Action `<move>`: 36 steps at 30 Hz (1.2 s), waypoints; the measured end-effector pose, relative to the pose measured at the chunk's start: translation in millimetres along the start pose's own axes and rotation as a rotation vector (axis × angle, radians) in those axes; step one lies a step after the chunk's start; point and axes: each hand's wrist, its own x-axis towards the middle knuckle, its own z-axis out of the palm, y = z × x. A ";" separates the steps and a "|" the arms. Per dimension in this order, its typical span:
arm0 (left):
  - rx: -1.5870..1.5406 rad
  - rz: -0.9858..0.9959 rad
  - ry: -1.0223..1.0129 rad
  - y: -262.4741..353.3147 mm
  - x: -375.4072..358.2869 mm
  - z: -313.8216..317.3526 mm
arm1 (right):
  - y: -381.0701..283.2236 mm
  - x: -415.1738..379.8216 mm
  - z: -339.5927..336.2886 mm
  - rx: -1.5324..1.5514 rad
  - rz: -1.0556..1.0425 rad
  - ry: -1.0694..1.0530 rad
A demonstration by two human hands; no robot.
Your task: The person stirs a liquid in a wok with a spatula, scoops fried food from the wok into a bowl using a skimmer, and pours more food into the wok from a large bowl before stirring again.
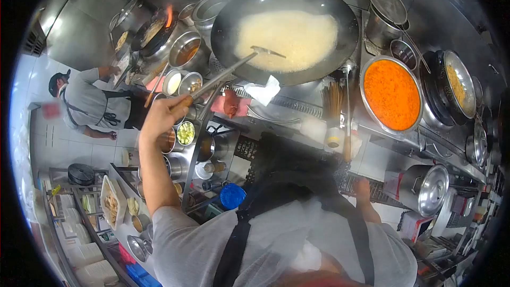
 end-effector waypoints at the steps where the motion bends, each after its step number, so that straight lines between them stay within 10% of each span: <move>1: 0.003 0.016 0.008 -4.9 0.8 12.0 | 5.6 5.2 -1.4 -0.022 0.032 -0.026; 18: 0.114 0.274 0.094 9.1 177.2 150.1 | 45.9 -34.2 58.1 0.192 0.271 -0.067; 22: 0.139 0.283 0.096 31.2 213.2 148.9 | 41.2 -51.6 60.6 0.250 0.162 0.178; 24: 0.165 0.256 0.073 39.4 231.7 150.0 | 21.8 -52.3 37.4 0.369 0.425 -0.039; 36: -0.018 0.084 0.186 78.3 191.4 72.0 | 20.3 -40.0 36.0 0.362 0.399 -0.043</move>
